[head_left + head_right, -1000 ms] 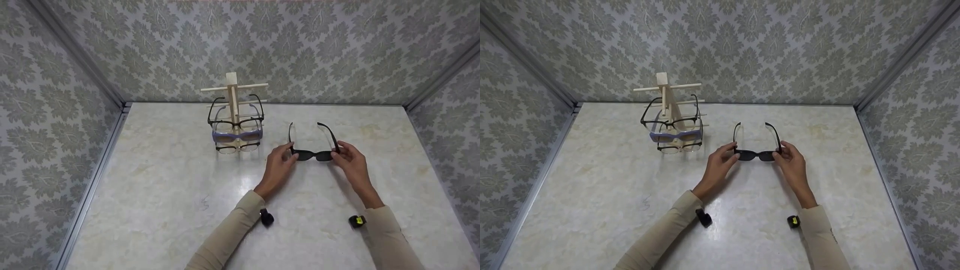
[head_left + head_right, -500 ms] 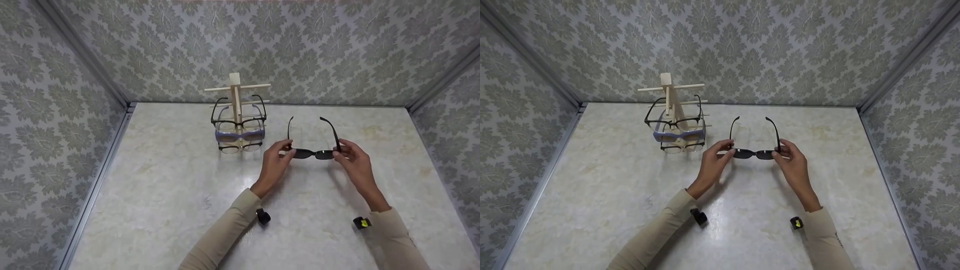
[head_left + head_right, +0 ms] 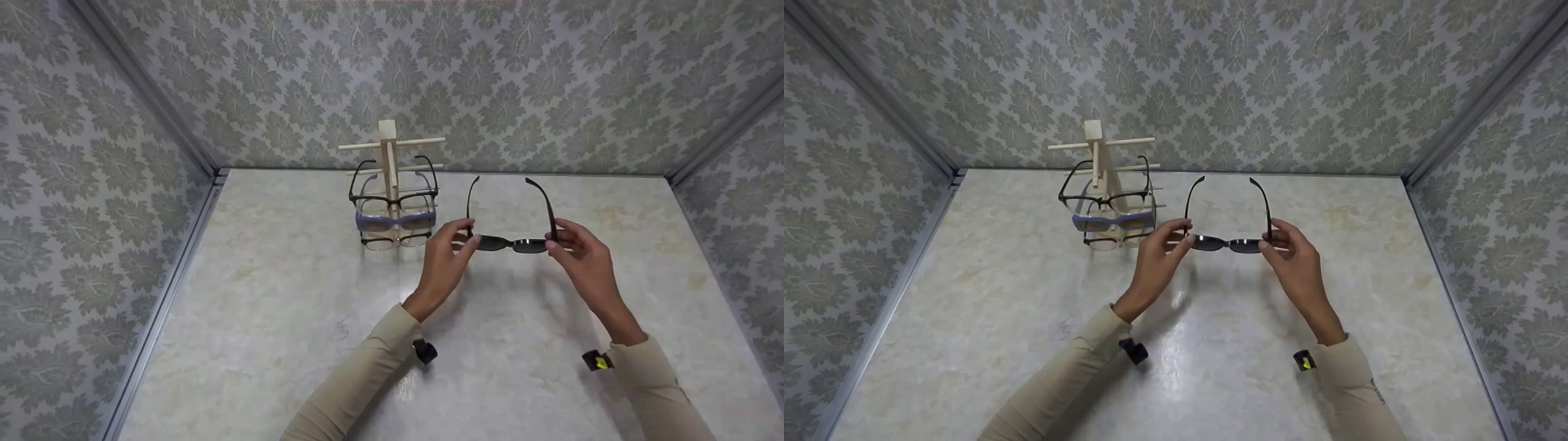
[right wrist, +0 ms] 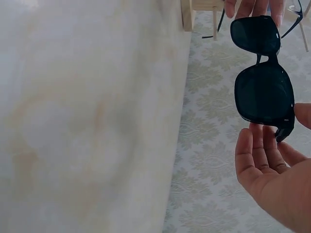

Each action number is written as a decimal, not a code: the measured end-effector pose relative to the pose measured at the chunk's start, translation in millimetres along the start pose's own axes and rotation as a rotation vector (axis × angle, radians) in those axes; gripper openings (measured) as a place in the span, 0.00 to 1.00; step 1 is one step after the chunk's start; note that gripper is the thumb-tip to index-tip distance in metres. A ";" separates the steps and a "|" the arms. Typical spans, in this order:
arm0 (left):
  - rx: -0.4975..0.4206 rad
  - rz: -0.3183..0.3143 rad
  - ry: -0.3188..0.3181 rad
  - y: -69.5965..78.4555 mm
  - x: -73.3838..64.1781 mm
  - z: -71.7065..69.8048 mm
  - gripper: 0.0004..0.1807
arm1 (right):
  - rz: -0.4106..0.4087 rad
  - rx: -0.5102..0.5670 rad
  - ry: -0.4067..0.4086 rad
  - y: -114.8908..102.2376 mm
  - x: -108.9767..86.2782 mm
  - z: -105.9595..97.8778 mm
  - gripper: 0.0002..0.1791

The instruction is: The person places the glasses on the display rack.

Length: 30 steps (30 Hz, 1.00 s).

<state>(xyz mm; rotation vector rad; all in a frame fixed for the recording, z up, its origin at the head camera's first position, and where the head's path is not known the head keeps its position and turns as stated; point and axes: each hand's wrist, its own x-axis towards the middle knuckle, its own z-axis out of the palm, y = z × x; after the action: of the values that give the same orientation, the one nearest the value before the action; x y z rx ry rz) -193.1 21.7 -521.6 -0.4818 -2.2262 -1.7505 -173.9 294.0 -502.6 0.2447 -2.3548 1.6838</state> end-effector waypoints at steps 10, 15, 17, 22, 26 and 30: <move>0.039 0.066 0.002 25.4 5.2 -14.2 0.19 | -0.058 0.004 0.005 -27.0 3.2 -3.3 0.26; 0.054 0.100 0.003 37.5 8.7 -20.7 0.19 | -0.079 -0.005 0.013 -40.1 5.6 -5.0 0.26; 0.058 0.113 0.004 42.7 10.2 -23.6 0.19 | -0.093 -0.008 0.014 -44.9 6.4 -5.6 0.26; 0.055 0.154 0.009 54.8 14.3 -30.5 0.19 | -0.121 0.001 0.026 -58.1 8.0 -6.7 0.27; 0.053 0.197 0.015 63.9 17.9 -35.9 0.19 | -0.127 0.038 0.038 -68.7 10.0 -7.2 0.27; 0.065 0.232 0.021 73.6 21.1 -42.2 0.19 | -0.146 0.072 0.037 -78.7 12.2 -7.7 0.27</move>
<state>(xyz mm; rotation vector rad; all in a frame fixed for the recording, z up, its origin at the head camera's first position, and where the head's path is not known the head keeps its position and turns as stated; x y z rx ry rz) -181.3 -1.5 -438.1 -0.6734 -2.1100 -1.5537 -163.6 275.8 -425.3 0.3852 -2.1944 1.6906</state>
